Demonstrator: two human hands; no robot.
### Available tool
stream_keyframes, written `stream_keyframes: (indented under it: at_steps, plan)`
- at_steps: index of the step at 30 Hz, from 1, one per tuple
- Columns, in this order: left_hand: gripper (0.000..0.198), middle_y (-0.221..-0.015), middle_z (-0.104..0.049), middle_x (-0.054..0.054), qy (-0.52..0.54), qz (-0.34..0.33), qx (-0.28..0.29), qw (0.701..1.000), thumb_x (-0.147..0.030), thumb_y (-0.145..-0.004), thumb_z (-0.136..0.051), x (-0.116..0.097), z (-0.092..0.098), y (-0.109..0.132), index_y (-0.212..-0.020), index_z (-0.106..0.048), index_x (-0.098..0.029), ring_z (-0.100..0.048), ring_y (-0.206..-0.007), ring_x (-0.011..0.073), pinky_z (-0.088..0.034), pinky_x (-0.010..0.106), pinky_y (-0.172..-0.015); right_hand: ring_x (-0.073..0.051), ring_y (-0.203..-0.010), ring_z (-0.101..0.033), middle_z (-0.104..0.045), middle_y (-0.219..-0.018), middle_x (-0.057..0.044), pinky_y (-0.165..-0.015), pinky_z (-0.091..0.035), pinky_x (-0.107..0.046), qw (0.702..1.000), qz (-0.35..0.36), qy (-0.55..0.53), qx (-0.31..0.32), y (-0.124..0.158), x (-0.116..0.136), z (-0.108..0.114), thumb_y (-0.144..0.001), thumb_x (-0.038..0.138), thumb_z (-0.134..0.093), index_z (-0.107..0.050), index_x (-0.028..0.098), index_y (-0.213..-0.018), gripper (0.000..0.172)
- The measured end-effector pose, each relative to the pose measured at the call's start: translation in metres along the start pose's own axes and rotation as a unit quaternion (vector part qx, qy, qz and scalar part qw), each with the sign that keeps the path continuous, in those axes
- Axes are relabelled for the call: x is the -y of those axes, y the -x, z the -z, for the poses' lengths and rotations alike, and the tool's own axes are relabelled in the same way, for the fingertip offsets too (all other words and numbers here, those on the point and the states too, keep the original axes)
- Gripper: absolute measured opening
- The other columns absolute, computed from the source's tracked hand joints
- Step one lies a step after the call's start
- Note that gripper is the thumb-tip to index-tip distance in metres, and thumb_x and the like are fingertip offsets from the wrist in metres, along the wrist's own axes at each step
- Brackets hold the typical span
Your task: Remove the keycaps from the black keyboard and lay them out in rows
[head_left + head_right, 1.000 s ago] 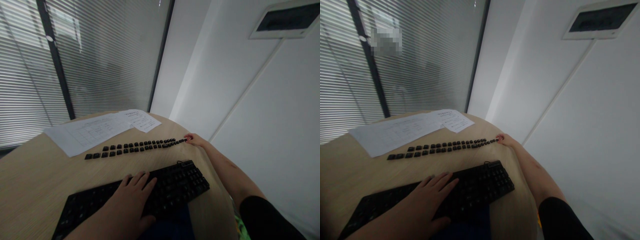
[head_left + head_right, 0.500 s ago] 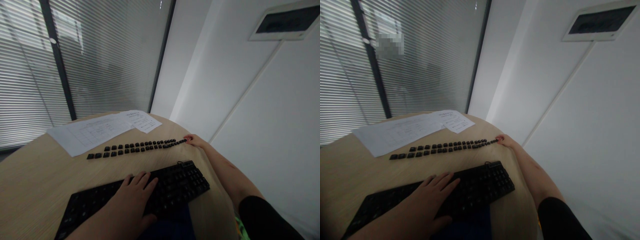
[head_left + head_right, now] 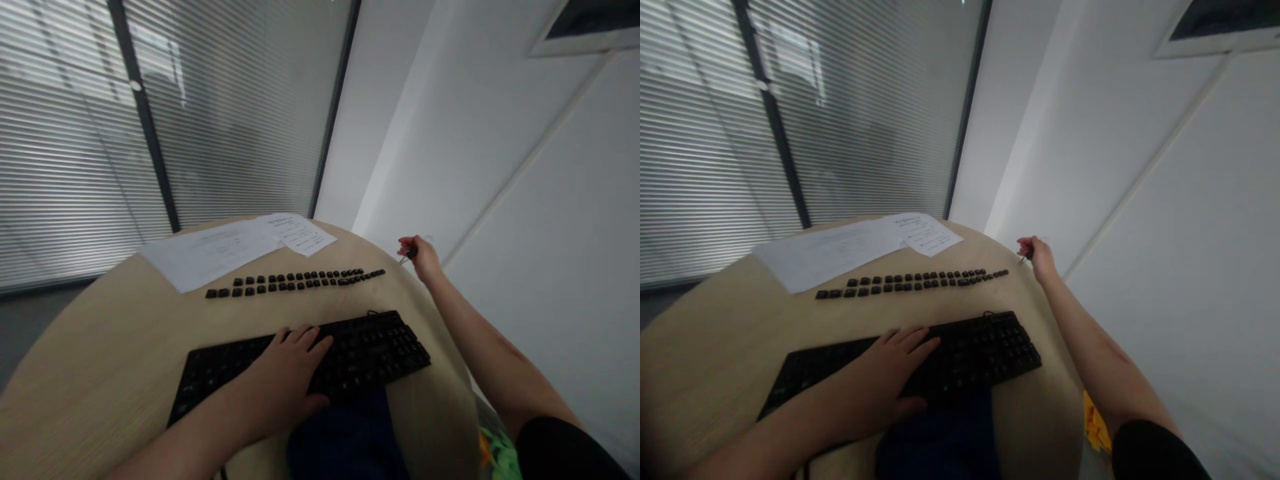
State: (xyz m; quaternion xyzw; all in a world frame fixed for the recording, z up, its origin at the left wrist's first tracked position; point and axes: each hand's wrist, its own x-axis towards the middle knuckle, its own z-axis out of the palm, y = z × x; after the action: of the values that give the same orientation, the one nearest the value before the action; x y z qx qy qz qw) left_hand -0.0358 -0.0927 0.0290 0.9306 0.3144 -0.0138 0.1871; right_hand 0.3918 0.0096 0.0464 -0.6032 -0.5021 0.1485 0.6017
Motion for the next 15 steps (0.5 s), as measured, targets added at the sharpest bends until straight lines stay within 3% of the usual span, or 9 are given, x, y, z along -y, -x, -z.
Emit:
stream_keyframes:
  at_steps: [3,5,7,9,12,15]
  plan:
    - [0.086,-0.166,-0.036,0.022,-0.017,-0.039,-0.02,0.999,-0.048,-0.086,-0.073,-0.004,-0.003,0.0,-0.16,-0.04,-0.019,-0.035,-0.153,0.0411,-0.026,0.062,-0.123,-0.013,-0.056,-0.057,-0.059,-0.066,0.0,-0.06,-0.058,-0.029,0.993,0.02,-0.114,0.034,0.03,0.049,-0.023,-0.092,0.066,-0.045,-0.067,0.018,-0.085,0.053]
    - [0.086,-0.166,-0.036,0.022,-0.018,-0.044,-0.021,0.999,-0.052,-0.088,-0.071,-0.004,0.002,0.003,-0.16,-0.04,-0.019,-0.037,-0.151,0.0412,-0.03,0.06,-0.122,-0.012,-0.041,-0.043,-0.042,-0.049,0.007,-0.051,-0.056,-0.028,0.974,0.031,-0.198,0.107,0.059,0.087,-0.044,-0.095,0.065,-0.049,-0.068,0.019,-0.086,0.05]
    - [0.081,-0.163,-0.042,0.02,-0.013,-0.036,-0.033,0.999,-0.055,-0.087,-0.071,0.003,0.017,0.015,-0.156,-0.047,-0.021,-0.043,-0.148,0.0401,-0.033,0.056,-0.121,-0.011,-0.036,-0.037,-0.035,-0.043,0.011,-0.046,-0.054,-0.027,0.951,0.05,-0.271,0.139,0.093,0.124,-0.065,-0.097,0.066,-0.05,-0.066,0.022,-0.09,0.047]
    - [0.068,-0.155,-0.054,0.014,-0.001,-0.024,-0.073,0.997,-0.052,-0.088,-0.071,0.017,0.037,0.036,-0.147,-0.057,-0.023,-0.053,-0.14,0.0361,-0.038,0.049,-0.118,-0.012,-0.038,-0.044,-0.042,-0.046,0.011,-0.047,-0.055,-0.026,0.931,0.056,-0.32,0.167,0.127,0.156,-0.085,-0.096,0.064,-0.057,-0.062,0.024,-0.093,0.04]
    - [0.058,-0.154,-0.057,0.009,0.044,0.022,-0.155,0.987,-0.049,-0.094,-0.063,0.051,0.061,0.081,-0.145,-0.059,-0.024,-0.053,-0.14,0.0303,-0.038,0.044,-0.119,-0.012,-0.045,-0.057,-0.059,-0.058,0.009,-0.048,-0.056,-0.025,0.913,0.02,-0.325,0.246,0.168,0.187,-0.111,-0.088,0.051,-0.075,-0.056,0.026,-0.097,0.033]
    - [0.055,-0.15,-0.061,0.01,0.097,0.097,-0.214,0.967,-0.052,-0.094,-0.06,0.087,0.055,0.119,-0.139,-0.063,-0.021,-0.055,-0.139,0.0308,-0.037,0.047,-0.12,-0.014,-0.055,-0.066,-0.07,-0.071,0.004,-0.049,-0.058,-0.026,0.883,-0.033,-0.314,0.347,0.193,0.197,-0.139,-0.082,0.05,-0.081,-0.054,0.025,-0.104,0.043]
